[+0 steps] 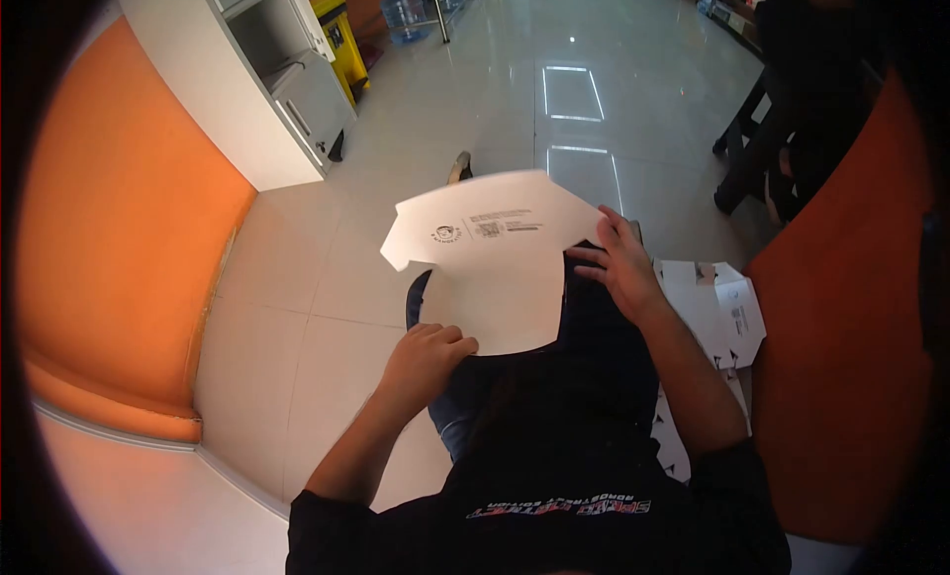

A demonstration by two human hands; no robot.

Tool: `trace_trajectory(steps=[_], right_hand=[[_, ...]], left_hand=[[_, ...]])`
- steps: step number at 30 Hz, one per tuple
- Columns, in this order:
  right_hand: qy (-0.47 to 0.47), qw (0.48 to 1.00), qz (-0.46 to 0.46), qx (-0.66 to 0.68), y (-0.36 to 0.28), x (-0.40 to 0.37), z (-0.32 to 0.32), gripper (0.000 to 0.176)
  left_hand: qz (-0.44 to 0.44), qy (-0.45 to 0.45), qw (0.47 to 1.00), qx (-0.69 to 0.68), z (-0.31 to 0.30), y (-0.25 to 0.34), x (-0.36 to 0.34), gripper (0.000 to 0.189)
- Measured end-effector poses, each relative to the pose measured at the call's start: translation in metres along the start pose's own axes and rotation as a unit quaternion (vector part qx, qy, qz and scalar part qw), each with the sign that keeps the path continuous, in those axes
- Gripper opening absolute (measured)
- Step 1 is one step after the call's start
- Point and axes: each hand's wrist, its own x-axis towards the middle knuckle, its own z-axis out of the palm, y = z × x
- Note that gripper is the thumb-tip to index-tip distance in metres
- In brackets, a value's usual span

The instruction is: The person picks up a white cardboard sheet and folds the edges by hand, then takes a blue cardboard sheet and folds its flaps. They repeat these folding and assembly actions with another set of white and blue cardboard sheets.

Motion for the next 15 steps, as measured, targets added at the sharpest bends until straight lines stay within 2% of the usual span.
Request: trace_trajectory(steps=[2, 4, 5, 6, 8, 9, 11, 12, 13, 14, 15], right_hand=[[0.018, 0.999, 0.031, -0.013, 0.013, 0.003, 0.001, 0.063], [-0.087, 0.978, -0.128, -0.139, 0.028, 0.01, -0.003, 0.05], [-0.094, 0.976, -0.065, -0.183, 0.031, 0.012, -0.01, 0.036], [-0.095, 0.977, -0.058, -0.182, 0.033, 0.011, -0.008, 0.036], [-0.096, 0.976, -0.078, -0.18, 0.04, 0.01, -0.005, 0.029], [-0.098, 0.976, -0.073, -0.18, 0.044, 0.011, -0.005, 0.029], [-0.098, 0.979, -0.081, -0.158, 0.05, 0.016, -0.005, 0.025], [-0.099, 0.979, -0.079, -0.159, 0.051, 0.018, -0.005, 0.025], [-0.099, 0.98, -0.09, -0.145, 0.051, 0.02, -0.004, 0.025], [-0.097, 0.982, -0.1, -0.131, 0.051, 0.02, -0.004, 0.024], [-0.096, 0.982, -0.099, -0.132, 0.048, 0.02, -0.003, 0.024]], left_hand=[[0.028, 0.023, 0.998, 0.052, 0.013, -0.009, -0.01, 0.023], [0.032, 0.024, 0.997, 0.058, 0.026, -0.022, -0.015, 0.021], [0.037, 0.029, 0.997, 0.068, 0.032, -0.028, -0.019, 0.02], [0.034, 0.024, 0.997, 0.065, 0.028, -0.026, -0.02, 0.02], [0.004, 0.102, 0.993, -0.064, 0.018, -0.022, -0.021, 0.044], [-0.001, 0.1, 0.993, -0.067, 0.023, -0.029, -0.024, 0.044], [-0.093, 0.333, 0.937, -0.049, 0.049, -0.054, -0.033, 0.067], [-0.095, 0.333, 0.937, -0.05, 0.063, -0.066, -0.036, 0.067], [-0.153, 0.32, 0.91, -0.214, 0.074, -0.075, -0.036, 0.075], [-0.205, 0.295, 0.856, -0.371, 0.085, -0.083, -0.038, 0.084], [-0.225, 0.246, 0.785, -0.522, 0.086, -0.081, -0.034, 0.084]])
